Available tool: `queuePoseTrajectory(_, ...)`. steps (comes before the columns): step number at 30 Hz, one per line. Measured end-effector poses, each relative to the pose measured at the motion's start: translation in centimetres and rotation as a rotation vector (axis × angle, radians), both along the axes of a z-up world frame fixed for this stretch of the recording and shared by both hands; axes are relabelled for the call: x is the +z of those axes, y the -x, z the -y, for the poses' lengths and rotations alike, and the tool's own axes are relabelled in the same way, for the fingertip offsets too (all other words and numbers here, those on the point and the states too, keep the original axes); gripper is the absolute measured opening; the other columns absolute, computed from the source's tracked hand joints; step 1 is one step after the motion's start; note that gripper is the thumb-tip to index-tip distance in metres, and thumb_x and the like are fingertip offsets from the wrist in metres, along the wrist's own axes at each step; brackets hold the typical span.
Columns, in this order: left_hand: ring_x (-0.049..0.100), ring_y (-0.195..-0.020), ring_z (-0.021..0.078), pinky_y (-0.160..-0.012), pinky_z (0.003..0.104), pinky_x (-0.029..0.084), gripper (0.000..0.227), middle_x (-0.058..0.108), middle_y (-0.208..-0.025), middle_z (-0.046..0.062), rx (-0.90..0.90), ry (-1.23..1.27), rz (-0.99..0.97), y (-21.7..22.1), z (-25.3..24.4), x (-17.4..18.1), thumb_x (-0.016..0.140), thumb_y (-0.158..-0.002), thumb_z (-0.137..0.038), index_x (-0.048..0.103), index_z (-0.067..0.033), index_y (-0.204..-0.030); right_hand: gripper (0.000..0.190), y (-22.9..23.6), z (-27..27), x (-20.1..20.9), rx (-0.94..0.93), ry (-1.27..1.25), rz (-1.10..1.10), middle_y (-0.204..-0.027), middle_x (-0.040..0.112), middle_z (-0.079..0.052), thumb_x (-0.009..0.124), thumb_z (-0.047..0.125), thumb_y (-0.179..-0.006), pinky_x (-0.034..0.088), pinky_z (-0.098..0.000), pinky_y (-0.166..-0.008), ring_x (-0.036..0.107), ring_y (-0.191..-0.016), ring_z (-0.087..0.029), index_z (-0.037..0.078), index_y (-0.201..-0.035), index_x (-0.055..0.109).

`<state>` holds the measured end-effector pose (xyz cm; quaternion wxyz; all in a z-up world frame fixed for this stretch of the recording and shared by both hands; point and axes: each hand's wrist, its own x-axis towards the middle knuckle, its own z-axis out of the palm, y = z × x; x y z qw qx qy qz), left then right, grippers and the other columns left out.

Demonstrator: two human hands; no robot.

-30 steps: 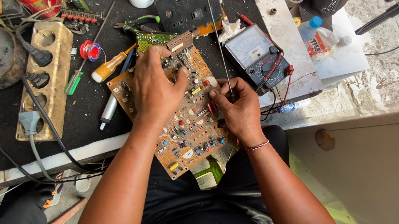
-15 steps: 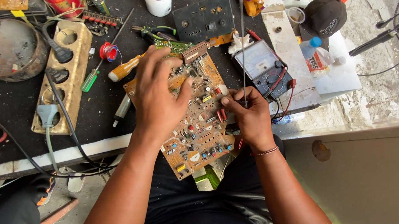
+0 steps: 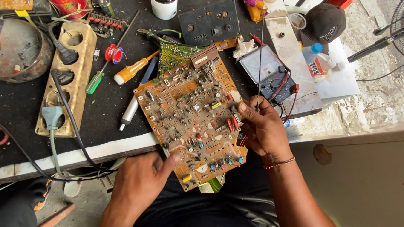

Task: The person uses a soldering iron and a multimeter to work on a green circuit board. They flip the board over to access different sides, probe various components with the multimeter leads, and handle small electronic parts on the workbench.

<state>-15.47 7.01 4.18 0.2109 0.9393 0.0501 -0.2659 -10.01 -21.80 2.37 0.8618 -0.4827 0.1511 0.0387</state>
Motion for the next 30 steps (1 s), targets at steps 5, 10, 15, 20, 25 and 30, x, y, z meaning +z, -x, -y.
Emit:
queuePoseTrajectory(5, 0.078, -0.107, 0.0207, -0.093, 0.038, 0.059, 0.038, 0.082, -0.113, 0.006, 0.361, 0.747, -0.202, 2.7, -0.2, -2.7, 0.064, -0.088, -0.035, 0.072, -0.0145, -0.118, 0.023, 1.5, -0.5, 0.5, 0.04, -0.014, 0.03, -0.07, 0.05, -0.002, 0.072, 0.003, -0.093, 0.017, -0.0228, -0.028, 0.022, -0.035, -0.007, 0.014, -0.085, 0.052)
queuePoseTrajectory(10, 0.07, -0.109, 0.027, -0.102, 0.044, 0.053, 0.031, 0.076, -0.107, 0.01, 0.599, 1.553, 0.112, 5.6, -0.3, -7.5, 0.065, -0.096, -0.006, 0.069, -0.0019, -0.127, 0.023, 2.6, -0.1, -0.8, 0.013, -0.12, 0.114, -0.083, 0.057, -0.007, 0.069, -0.01, -0.09, 0.044, -0.0196, -0.056, 0.052, -0.068, -0.013, 0.01, -0.091, 0.06)
queuePoseTrajectory(15, 0.071, -0.097, 0.0174, -0.087, 0.03, 0.059, 0.055, 0.079, -0.112, 0.01, 0.224, 1.079, 0.104, 0.3, -4.2, 1.3, 0.06, -0.094, -0.016, 0.059, -0.0034, -0.147, 0.029, 3.0, 1.7, 2.2, -0.141, 0.386, 0.068, -0.129, 0.073, -0.017, 0.064, 0.042, -0.092, 0.019, -0.0211, -0.04, 0.074, -0.113, -0.026, 0.021, -0.084, 0.045)
queuePoseTrajectory(20, 0.054, -0.142, 0.0206, -0.119, 0.035, 0.034, 0.068, 0.053, -0.156, 0.016, -0.212, 0.764, 0.112, -7.6, -5.7, 5.7, 0.06, -0.094, -0.032, 0.043, -0.0003, -0.152, 0.048, 2.7, 2.8, 3.4, 0.017, 0.033, 0.104, -0.135, 0.066, -0.03, 0.043, 0.06, -0.1, 0.036, -0.0239, -0.05, 0.049, -0.065, -0.017, 0.016, -0.083, 0.051)
queuePoseTrajectory(25, 0.07, -0.081, 0.0137, -0.075, 0.032, 0.056, 0.026, 0.078, -0.101, -0.005, -0.419, 0.202, -0.13, -14.3, -1.0, 12.5, 0.057, -0.102, -0.033, 0.069, -0.0279, -0.125, 0.041, 4.5, 2.6, 1.7, 0.176, 0.156, 0.068, -0.061, 0.053, -0.01, 0.072, 0.039, -0.089, 0.015, -0.0203, -0.025, 0.038, -0.028, -0.01, 0.014, -0.076, 0.042)
queuePoseTrajectory(30, 0.064, -0.128, 0.0268, -0.11, 0.046, 0.045, 0.051, 0.064, -0.145, 0.008, -0.52, 0.053, 0.047, -19.2, 3.3, 13.0, 0.073, -0.09, -0.042, 0.067, -0.0234, -0.137, 0.026, 7.0, 2.7, -2.6, 0.108, -0.001, 0.106, -0.07, 0.058, -0.004, 0.077, 0.021, -0.091, 0.021, -0.0218, -0.026, 0.031, -0.037, -0.005, 0.016, -0.088, 0.051)
